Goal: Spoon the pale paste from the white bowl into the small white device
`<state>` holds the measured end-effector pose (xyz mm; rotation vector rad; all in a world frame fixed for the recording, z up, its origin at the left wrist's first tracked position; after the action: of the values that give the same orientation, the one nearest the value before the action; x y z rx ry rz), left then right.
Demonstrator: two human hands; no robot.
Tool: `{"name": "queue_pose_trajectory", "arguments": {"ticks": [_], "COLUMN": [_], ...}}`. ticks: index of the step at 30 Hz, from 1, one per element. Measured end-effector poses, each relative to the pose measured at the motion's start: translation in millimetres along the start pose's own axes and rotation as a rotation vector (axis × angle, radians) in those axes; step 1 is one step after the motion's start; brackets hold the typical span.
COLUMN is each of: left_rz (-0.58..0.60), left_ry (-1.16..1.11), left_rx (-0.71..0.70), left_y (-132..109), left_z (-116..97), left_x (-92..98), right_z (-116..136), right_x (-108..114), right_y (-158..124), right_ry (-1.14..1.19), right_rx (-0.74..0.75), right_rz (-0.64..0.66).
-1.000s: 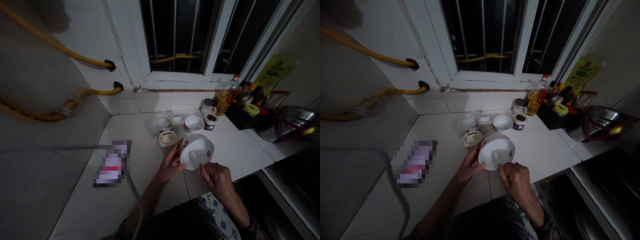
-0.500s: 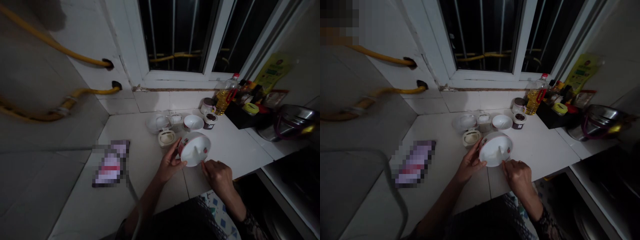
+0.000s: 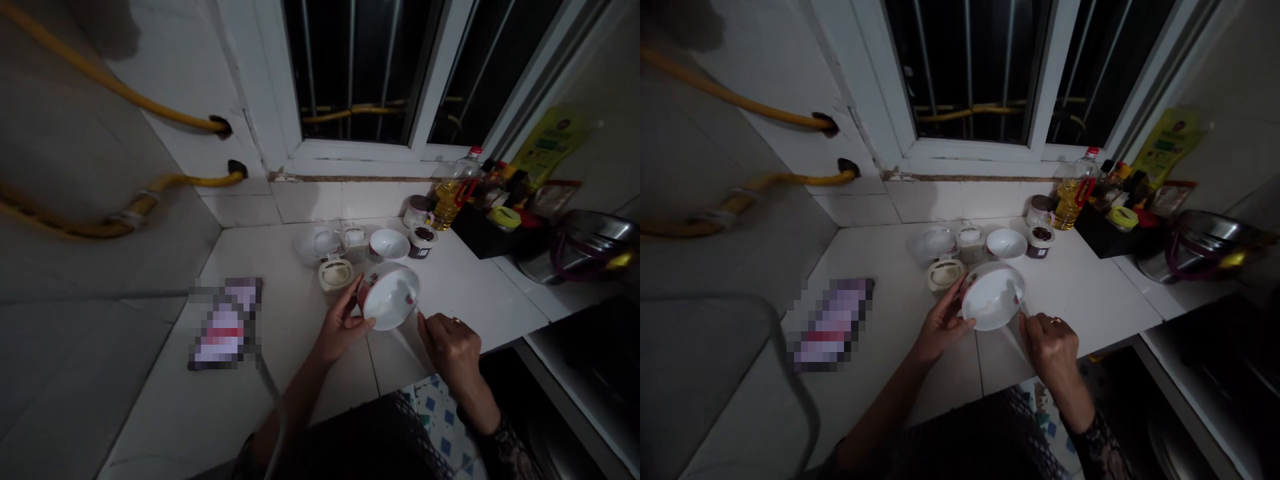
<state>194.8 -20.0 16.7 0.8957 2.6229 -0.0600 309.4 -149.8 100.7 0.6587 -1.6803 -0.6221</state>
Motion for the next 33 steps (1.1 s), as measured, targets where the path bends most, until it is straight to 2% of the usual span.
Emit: {"name": "queue_pose_trajectory", "arguments": {"ticks": [5, 11, 13, 17, 21, 26, 30, 33], "left_rz": [0.001, 0.000, 0.009, 0.001, -0.008, 0.015, 0.007, -0.002], "left_ry": [0.010, -0.016, -0.021, -0.012, 0.000, 0.000, 0.002, 0.020], "left_rx": [0.040, 0.041, 0.048, 0.050, 0.034, 0.051, 0.041, 0.037], "left_y": [-0.5, 2.5, 3.4, 4.3, 4.1, 2.8, 2.5, 2.0], "left_z": [2.3, 4.5, 6.9, 8.6, 6.0, 6.3, 5.7, 6.1], "left_x": [-2.1, 0.3, -0.4, 0.9, 2.9, -0.2, -0.6, -1.9], "right_z": [11.3, -6.4, 1.3, 20.7, 4.8, 3.7, -6.9, -7.0], "right_x": [0.2, 2.5, -1.2, -6.8, -3.6, -12.6, -17.7, -29.1], "right_y": [2.3, 19.4, 22.6, 20.1, 17.8, 6.9, -5.3, -18.5], "right_ry": [0.115, -0.074, -0.028, 0.165, 0.043, 0.120, 0.078, 0.239], "right_rx": [0.104, -0.021, 0.046, 0.211, 0.099, 0.143, 0.005, -0.096], "right_rz": [0.068, -0.025, -0.008, 0.114, 0.066, 0.155, 0.132, 0.174]}}
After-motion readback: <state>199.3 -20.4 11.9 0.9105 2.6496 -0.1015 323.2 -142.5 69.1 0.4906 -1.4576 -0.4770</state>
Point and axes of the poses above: each hand's wrist, its own y-axis towards the middle knuckle, its own x-axis out of the back of the hand, z = x × y, the point moved 7 cm from there along y, towards the middle knuckle, and after that the axes turned 1 degree about -z, right-handed, at the moved point
